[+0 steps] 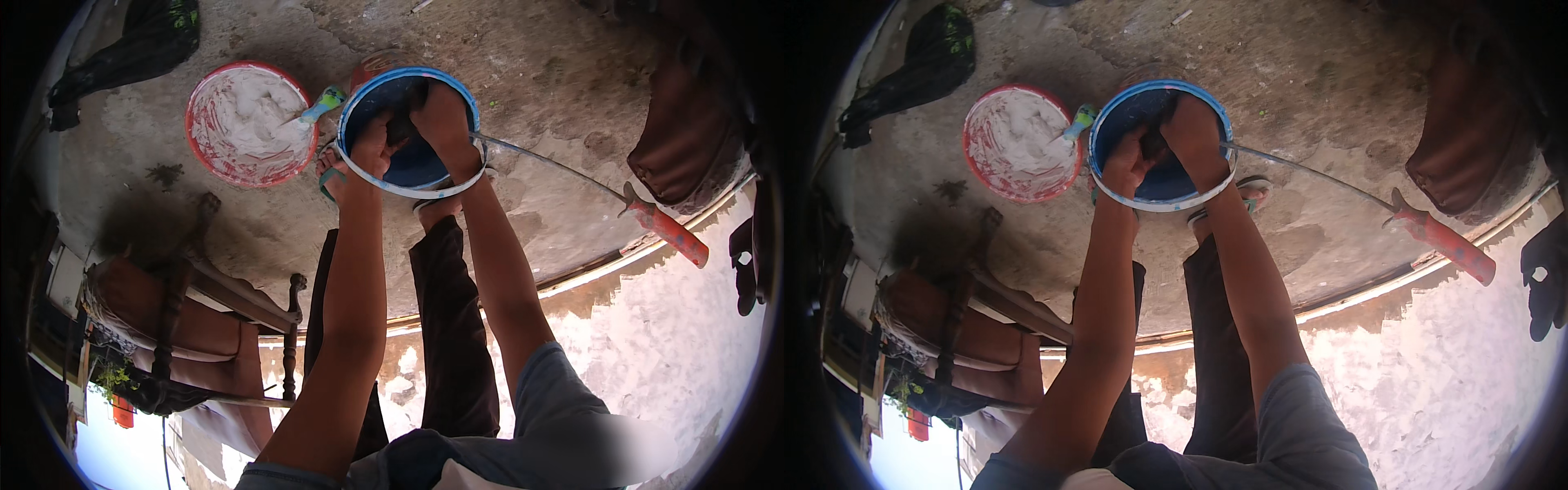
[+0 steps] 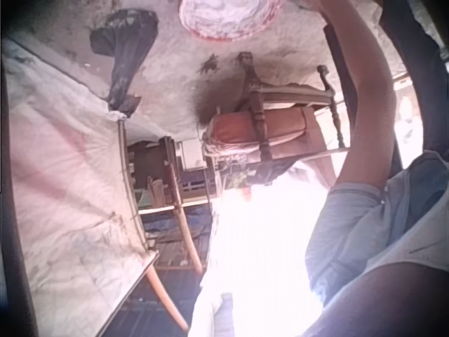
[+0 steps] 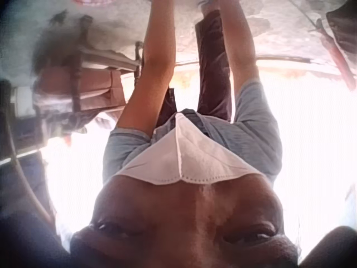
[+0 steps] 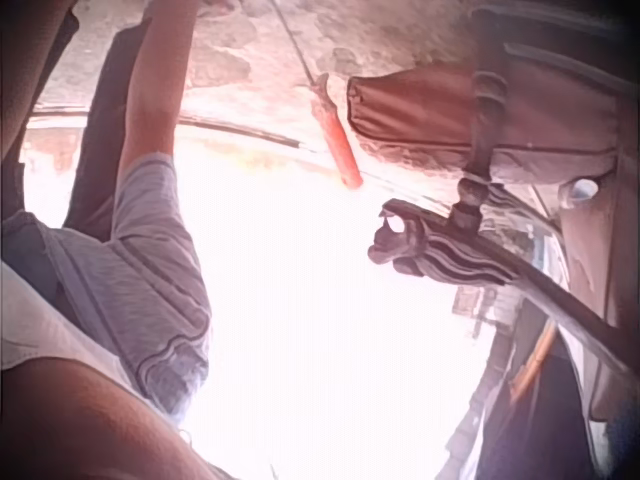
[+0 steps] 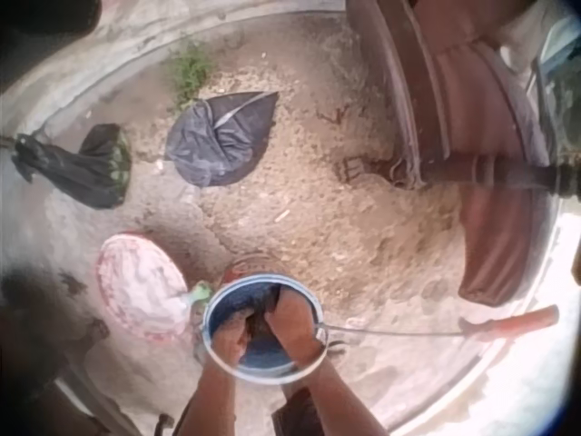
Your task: The person mixes a white paste in a bucket, then uses a trowel to scoop and apply the paste onto a vertical wall. They repeatedly smooth the surface with the trowel, working along the wall's edge.
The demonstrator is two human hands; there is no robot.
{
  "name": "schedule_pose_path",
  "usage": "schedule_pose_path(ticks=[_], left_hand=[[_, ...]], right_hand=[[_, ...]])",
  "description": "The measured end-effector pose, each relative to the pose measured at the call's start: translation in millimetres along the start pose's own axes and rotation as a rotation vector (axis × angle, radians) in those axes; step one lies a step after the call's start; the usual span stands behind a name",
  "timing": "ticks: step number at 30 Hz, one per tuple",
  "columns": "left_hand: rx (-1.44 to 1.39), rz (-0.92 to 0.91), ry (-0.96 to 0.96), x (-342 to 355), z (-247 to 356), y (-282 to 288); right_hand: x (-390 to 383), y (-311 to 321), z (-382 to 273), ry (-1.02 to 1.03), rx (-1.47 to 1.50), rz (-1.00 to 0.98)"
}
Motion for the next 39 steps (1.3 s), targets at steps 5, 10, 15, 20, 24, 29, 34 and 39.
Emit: schedule_pose_path(ticks=[5, 10, 15, 20, 24, 29, 34, 39], left_hand=[[-0.052, -0.064, -0.059, 24.6, -11.3, 2.8], [-0.248, -0.114, -0.111, 52.0, -13.1, 11.4], [-0.185, 0.008, -0.172, 29.6, 0.5, 6.2], [0.189, -0.138, -0.424, -13.0, 26.9, -25.6], [0.124, -0.043, -0.386, 7.0, 23.5, -18.3], [0.328, 0.174, -0.375, 31.0, 11.3, -6.7], [0.164, 0.033, -0.519, 2.8, 26.9, -24.0], [-0.181, -0.064, -0.089, -9.8, 25.9, -14.5]], right_hand=[[-27.1, 20.8, -10.1, 0.170, 0.187, 0.228], [-51.8, 23.3, -21.6, 0.073, 0.254, 0.189], [-73.4, 39.9, -16.4, 0.063, 0.224, 0.317], [-70.2, 28.4, -1.1, 0.043, 0.257, 0.333], [-58.7, 23.4, 5.9, 0.045, 0.375, 0.310], [-53.3, 13.8, -7.1, 0.024, 0.446, 0.289], [-45.2, -12.5, -16.0, 0.021, 0.528, 0.157], [-50.7, -49.8, -10.9, -0.247, 1.053, -0.193]])
Point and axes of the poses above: each hand's wrist, its own x-axis towards the middle knuckle, its own y-axis out of the back of the hand, z = x × y, the point moved 6 cm from there along x, towards the middle knuckle, and after that the axes turned 4 degrees about z, right-handed, at the moved point
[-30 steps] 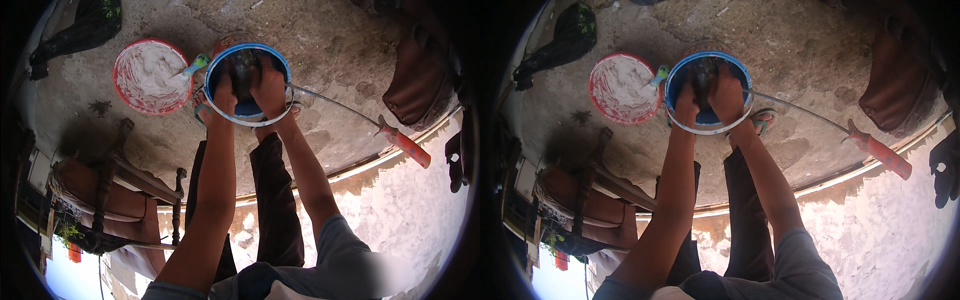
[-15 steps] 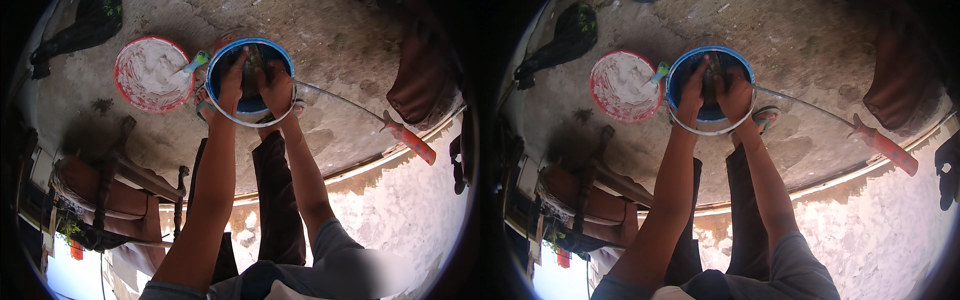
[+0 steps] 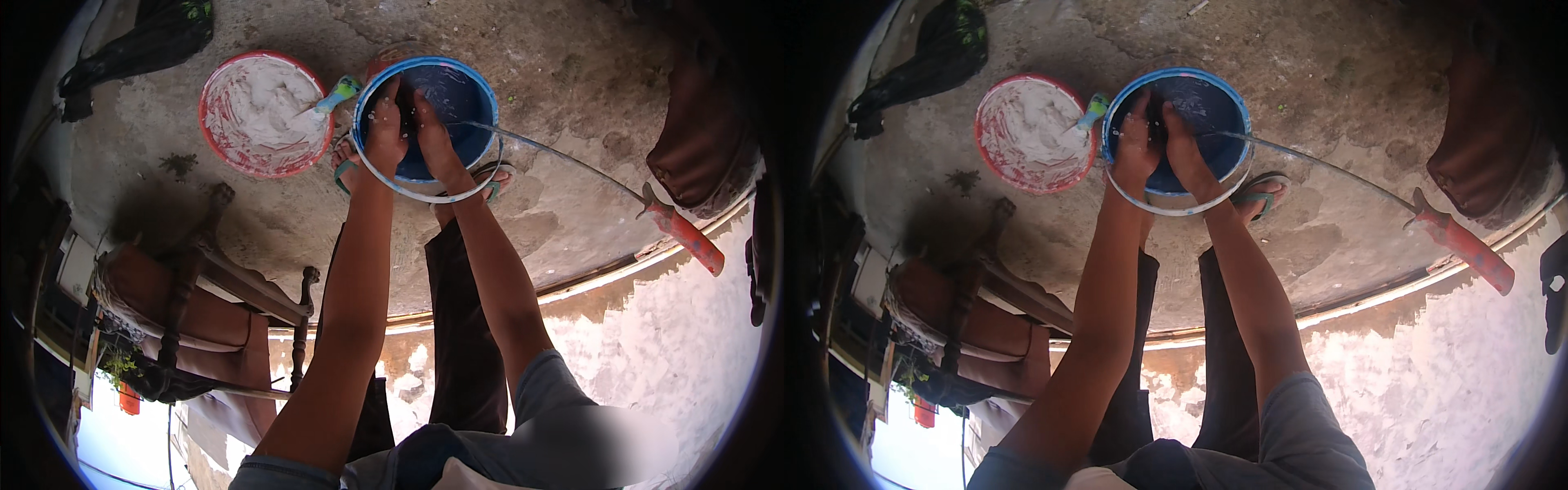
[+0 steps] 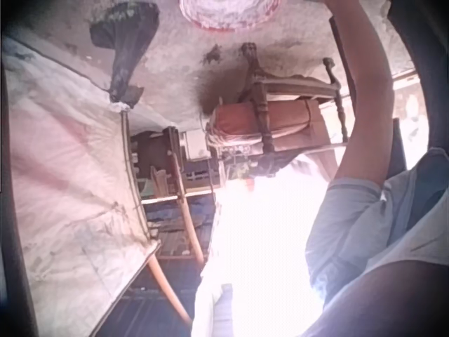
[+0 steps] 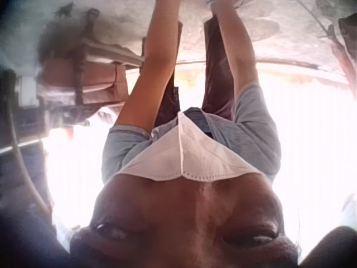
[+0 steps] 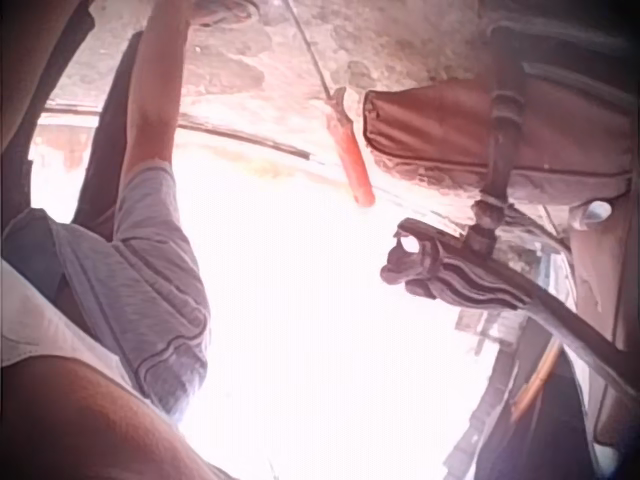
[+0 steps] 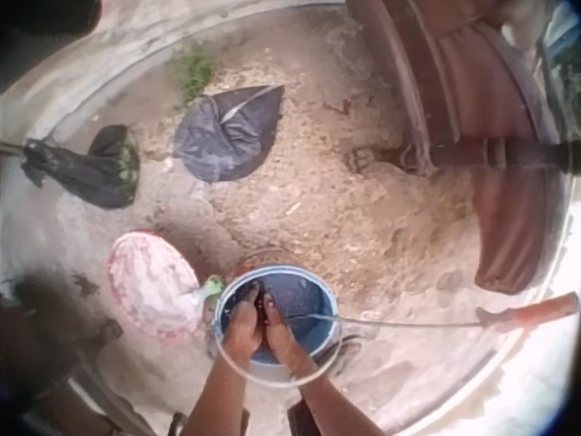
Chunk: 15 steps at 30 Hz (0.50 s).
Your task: The person mixes a white paste in a bucket, then uses a trowel to scoop and apply the paste onto a vertical wall. They repeatedly smooth the surface with the trowel, working along the wall's edge.
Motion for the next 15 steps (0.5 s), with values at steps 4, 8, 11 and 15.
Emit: schedule_pose_path(ticks=[4, 8, 11, 15], left_hand=[[0.136, -0.063, -0.205, -15.5, 6.0, -7.6], [0.114, -0.167, -0.297, -14.5, 2.7, 4.9], [0.118, -0.156, -0.295, -6.5, -2.1, 26.4], [0.188, 0.003, -0.355, -30.3, 8.9, 7.5]], right_hand=[[25.8, -5.6, 21.9, -0.032, 0.128, 0.085], [71.8, 9.5, 28.7, 0.010, -0.508, 0.291], [74.4, 17.4, 26.9, 0.231, -0.686, 0.526], [90.0, 45.8, 41.7, 0.108, -0.674, 0.655]])
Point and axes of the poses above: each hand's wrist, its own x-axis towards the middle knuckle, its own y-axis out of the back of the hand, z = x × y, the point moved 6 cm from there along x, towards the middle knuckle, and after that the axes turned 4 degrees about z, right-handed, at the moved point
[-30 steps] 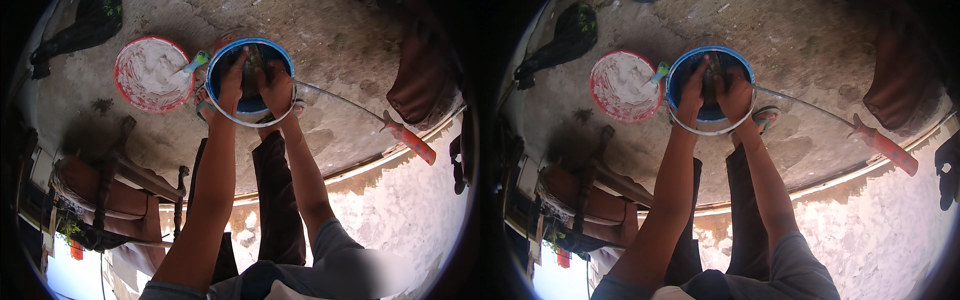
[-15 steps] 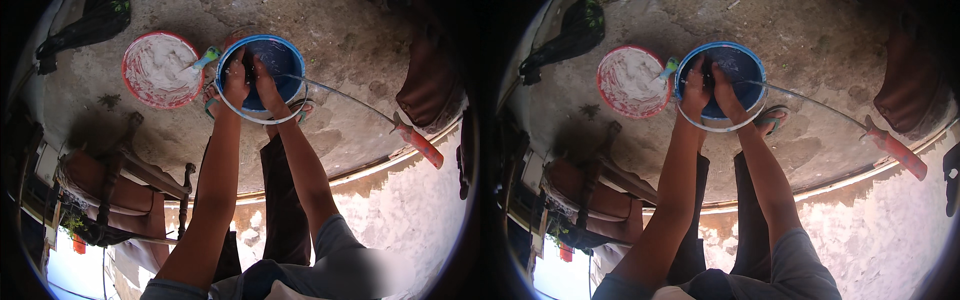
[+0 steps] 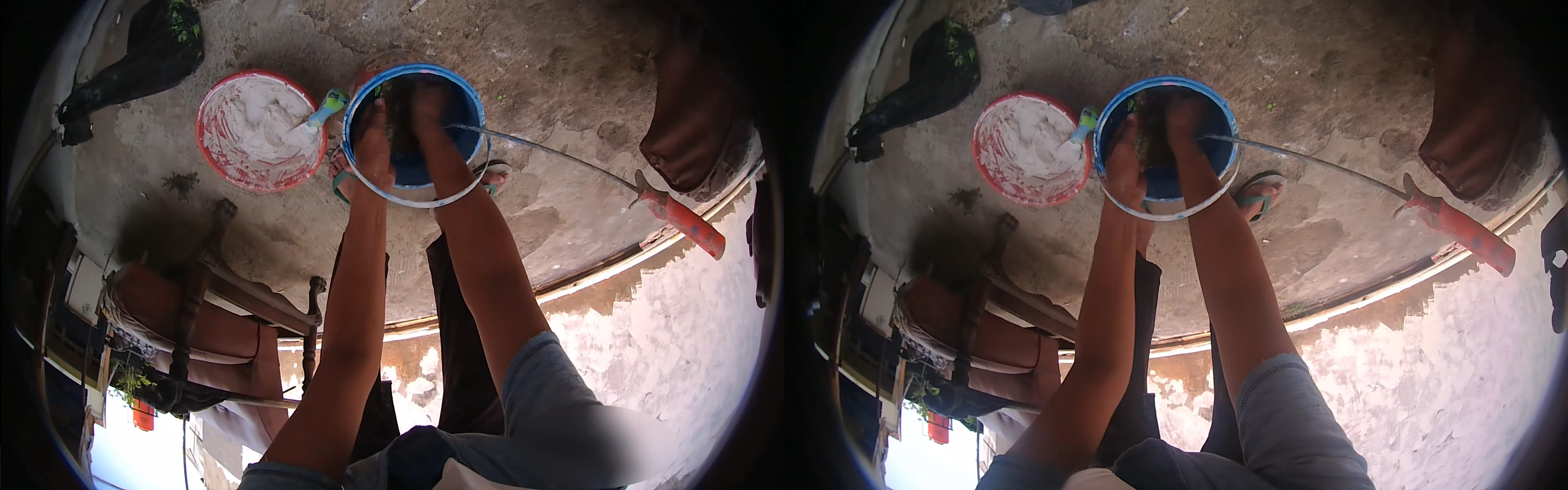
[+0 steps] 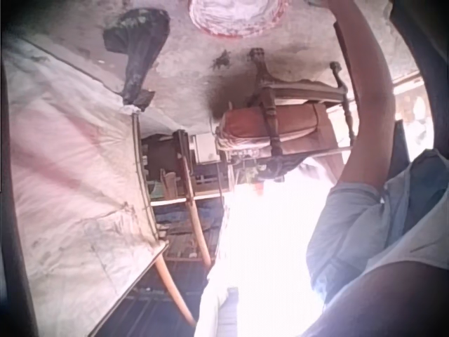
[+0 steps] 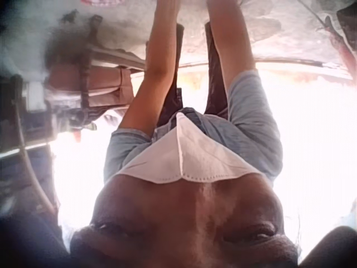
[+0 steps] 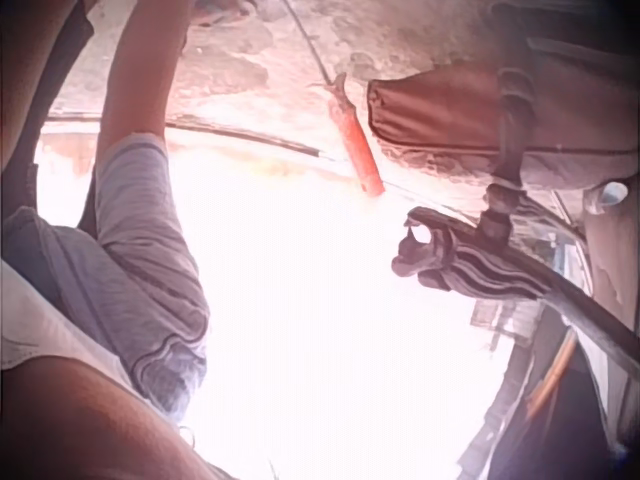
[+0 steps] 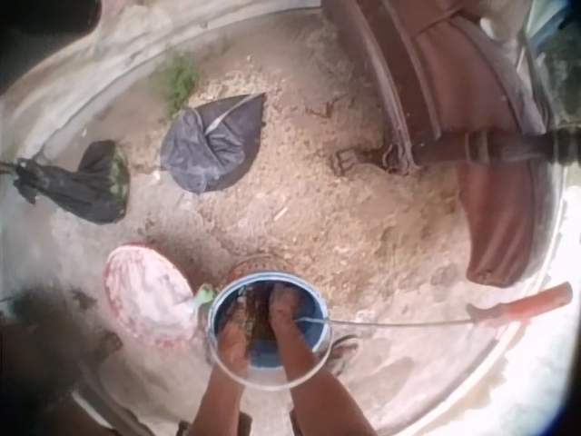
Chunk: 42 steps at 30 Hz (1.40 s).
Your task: The person mixes a white paste in a bucket, then uses a trowel to scoop and apply the paste onto a vertical wall. They repeatedly smooth the surface with the trowel, working along the wall's edge.
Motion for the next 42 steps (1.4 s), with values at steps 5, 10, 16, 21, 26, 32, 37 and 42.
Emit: schedule_pose_path(ticks=[5, 10, 16, 21, 26, 32, 37, 42], left_hand=[[-0.231, -0.064, 0.140, 10.0, -20.9, 7.2], [-0.389, -0.129, 0.305, 22.2, -37.5, 17.2], [-0.294, -0.109, 0.196, 10.2, -20.7, 21.3], [-0.207, -0.073, 0.100, -8.8, -12.6, 0.3], [-0.124, 0.103, -0.044, 0.4, -31.4, 18.6], [-0.129, 0.358, 0.107, 10.1, -50.2, 30.3], [0.379, 0.223, -0.259, 39.5, -68.5, 44.6], [0.183, 0.181, -0.023, 8.8, -29.2, 4.2]], right_hand=[[-39.8, 11.0, -42.6, 0.378, -0.145, -0.111], [-92.8, 28.5, -58.6, 0.331, 0.414, -0.346], [-155.7, 76.2, -56.6, 0.986, 0.368, -0.162], [-104.8, 40.4, -51.5, 0.858, 0.030, -0.131], [-46.4, 32.9, -62.3, 0.474, -0.194, -0.286], [-29.2, 65.2, -32.9, -0.245, 0.619, -0.408], [-22.1, 51.8, -38.2, -0.212, 0.923, -0.303], [-22.3, 65.2, -45.8, -0.055, 0.465, -0.245]])
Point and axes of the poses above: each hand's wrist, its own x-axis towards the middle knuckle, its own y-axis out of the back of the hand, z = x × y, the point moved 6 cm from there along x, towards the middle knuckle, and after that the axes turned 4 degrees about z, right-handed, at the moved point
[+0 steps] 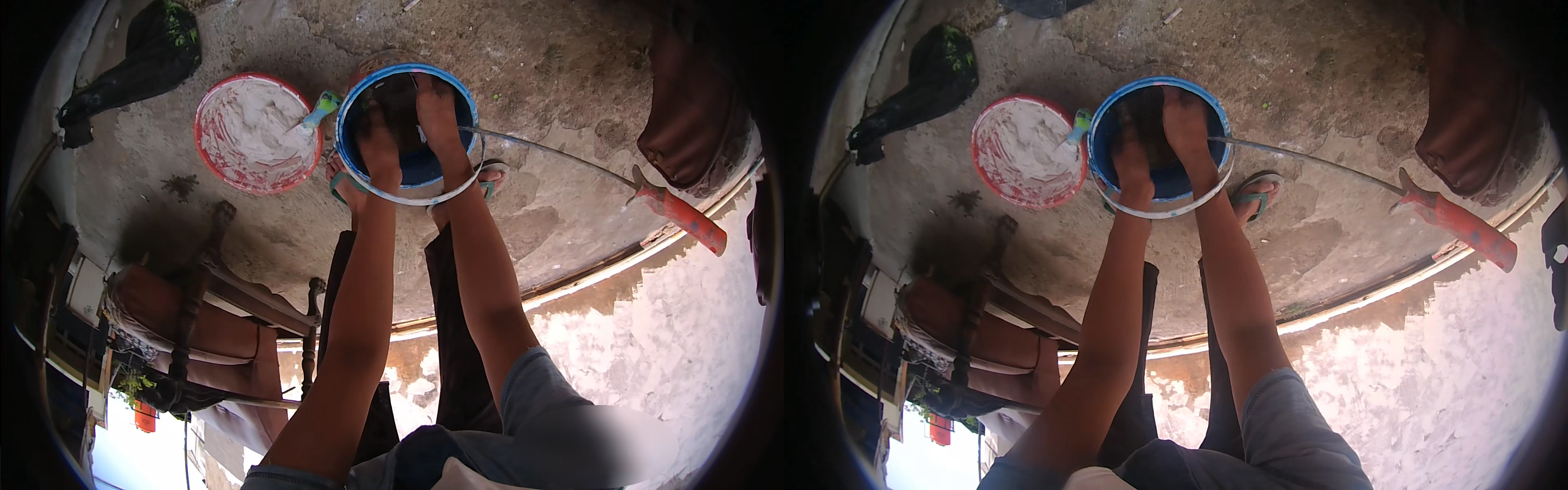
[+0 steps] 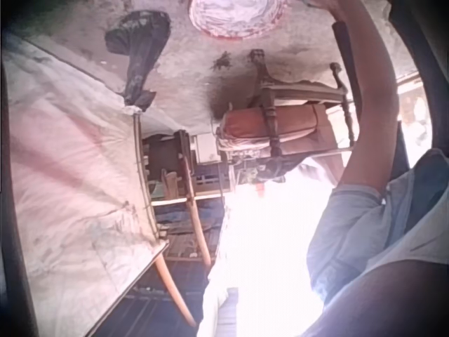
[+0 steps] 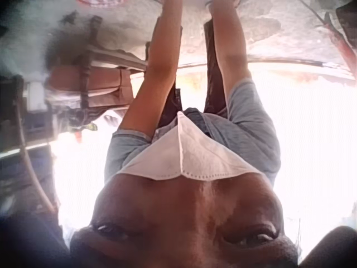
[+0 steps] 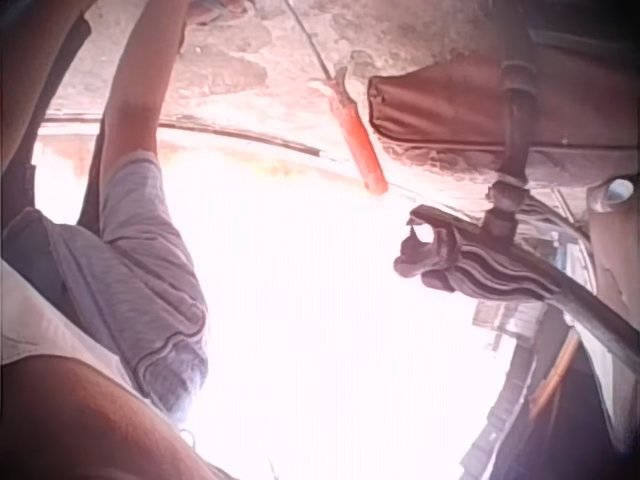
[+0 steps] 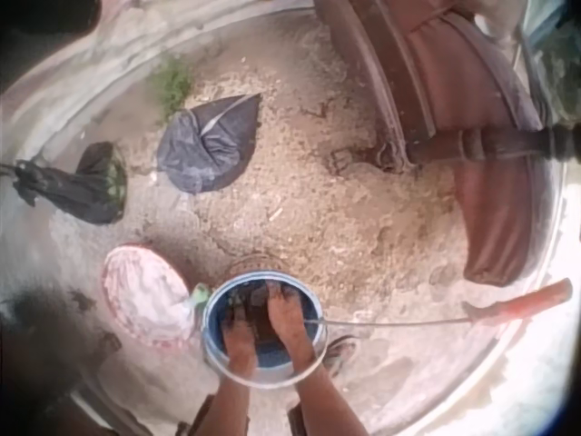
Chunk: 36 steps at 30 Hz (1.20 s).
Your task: The person mixes a white paste in a bucket, then uses a trowel to scoop and apply the paste onto a vertical wall. They repeatedly smooth the surface with the trowel, working along the wall's edge.
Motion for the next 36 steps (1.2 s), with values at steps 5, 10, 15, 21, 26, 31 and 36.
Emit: schedule_pose_path(ticks=[5, 10, 15, 21, 26, 31, 36], left_hand=[[-0.066, 0.073, 0.019, -1.5, -0.7, 0.7], [-0.346, -0.049, 0.210, 7.7, -15.1, -1.2], [0.063, -0.261, -0.226, 10.6, -27.8, 6.7], [-0.289, -0.227, 0.198, -26.8, -12.3, 6.0], [-0.275, -0.340, 0.260, -62.2, -20.8, 38.7], [-0.213, -0.347, 0.221, -101.1, 5.3, 44.2], [-0.128, -0.341, 0.233, -125.1, 20.1, 67.5]], right_hand=[[-10.3, -4.1, -19.7, 0.172, 0.097, -0.004], [-30.7, -1.0, -45.6, 0.149, -0.333, -0.020], [-77.6, 12.9, -48.8, 0.380, -0.397, 0.033], [-138.1, 56.3, -51.3, 0.584, -0.460, 0.131], [-167.9, 79.5, -52.9, 0.228, -0.064, -0.033], [-176.5, 79.3, -53.1, -0.172, 0.440, -0.003], [-177.8, 80.4, -61.0, -0.242, 0.486, 0.036]])
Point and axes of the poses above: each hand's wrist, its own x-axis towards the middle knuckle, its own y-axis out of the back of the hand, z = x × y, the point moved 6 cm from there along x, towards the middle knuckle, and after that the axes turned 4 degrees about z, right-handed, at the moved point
